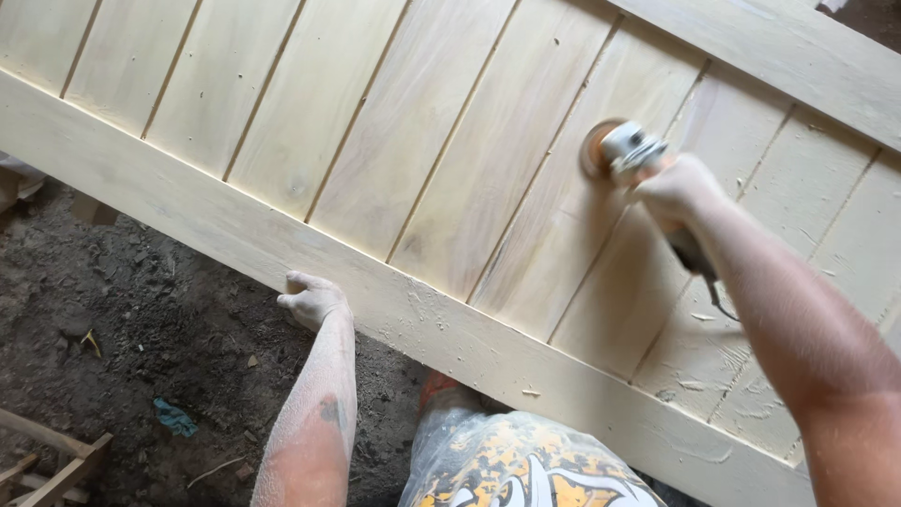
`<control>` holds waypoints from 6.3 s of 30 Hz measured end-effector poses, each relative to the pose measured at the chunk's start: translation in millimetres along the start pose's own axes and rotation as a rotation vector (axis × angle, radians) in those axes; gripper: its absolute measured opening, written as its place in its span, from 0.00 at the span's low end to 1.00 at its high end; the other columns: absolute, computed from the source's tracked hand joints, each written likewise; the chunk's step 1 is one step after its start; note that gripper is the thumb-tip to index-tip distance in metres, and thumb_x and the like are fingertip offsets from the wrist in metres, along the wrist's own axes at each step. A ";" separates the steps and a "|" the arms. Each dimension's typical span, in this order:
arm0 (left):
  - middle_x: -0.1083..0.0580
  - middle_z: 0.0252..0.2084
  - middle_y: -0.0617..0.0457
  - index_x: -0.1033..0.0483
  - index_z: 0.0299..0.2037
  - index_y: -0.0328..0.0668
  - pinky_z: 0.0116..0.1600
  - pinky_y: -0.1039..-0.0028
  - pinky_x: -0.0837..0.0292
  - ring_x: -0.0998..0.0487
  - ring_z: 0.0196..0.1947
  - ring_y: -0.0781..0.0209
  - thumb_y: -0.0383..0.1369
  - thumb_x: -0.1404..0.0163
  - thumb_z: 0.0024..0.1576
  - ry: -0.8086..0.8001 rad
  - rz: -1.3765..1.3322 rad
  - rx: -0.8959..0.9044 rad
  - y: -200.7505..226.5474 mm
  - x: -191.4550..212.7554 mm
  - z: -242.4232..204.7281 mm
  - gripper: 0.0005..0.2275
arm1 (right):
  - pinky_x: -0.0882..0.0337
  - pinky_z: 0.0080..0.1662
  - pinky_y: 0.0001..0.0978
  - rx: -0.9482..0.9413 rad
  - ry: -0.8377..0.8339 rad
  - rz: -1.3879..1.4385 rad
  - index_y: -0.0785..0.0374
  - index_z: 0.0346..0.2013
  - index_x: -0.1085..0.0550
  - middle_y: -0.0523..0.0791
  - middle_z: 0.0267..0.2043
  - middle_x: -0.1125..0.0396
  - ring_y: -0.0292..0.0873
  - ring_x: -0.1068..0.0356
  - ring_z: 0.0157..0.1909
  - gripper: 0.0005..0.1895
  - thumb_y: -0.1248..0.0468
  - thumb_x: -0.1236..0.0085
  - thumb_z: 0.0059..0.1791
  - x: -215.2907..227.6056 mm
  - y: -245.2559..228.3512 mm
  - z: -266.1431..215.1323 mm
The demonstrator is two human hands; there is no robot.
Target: The person sands a wooden door panel using a power sander, moving the tool across the surface of the wood with both hands.
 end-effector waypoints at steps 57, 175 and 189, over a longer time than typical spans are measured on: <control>0.26 0.60 0.43 0.30 0.65 0.41 0.63 0.66 0.28 0.24 0.58 0.53 0.44 0.42 0.55 -1.661 0.481 -0.957 -79.1 54.7 -383.8 0.29 | 0.23 0.37 0.43 0.127 -0.027 1.232 0.70 0.48 0.29 0.51 0.33 0.30 0.47 0.27 0.33 0.28 0.67 0.34 0.35 -96.9 179.6 -305.8; 0.63 0.79 0.42 0.52 0.76 0.49 0.73 0.39 0.84 0.70 0.79 0.43 0.62 0.60 0.55 -0.428 0.774 -1.296 102.4 -135.2 -126.9 0.42 | 0.25 0.48 0.41 0.108 -0.088 0.044 0.62 0.43 0.25 0.52 0.38 0.24 0.52 0.23 0.43 0.27 0.51 0.29 0.37 -133.5 36.1 -208.3; 0.59 0.79 0.41 0.50 0.76 0.50 0.75 0.39 0.79 0.67 0.79 0.44 0.61 0.60 0.56 -0.398 0.754 -1.315 93.7 -133.0 -124.4 0.40 | 0.23 0.48 0.41 0.008 -0.173 0.006 0.59 0.43 0.23 0.51 0.35 0.24 0.49 0.23 0.38 0.18 0.56 0.36 0.42 -95.0 5.5 -110.8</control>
Point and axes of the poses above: each hand's wrist, its own z-axis towards the middle knuckle, its own x-axis out of the back of the hand, y = z × x, the point moved 6 cm from there along z, towards the middle knuckle
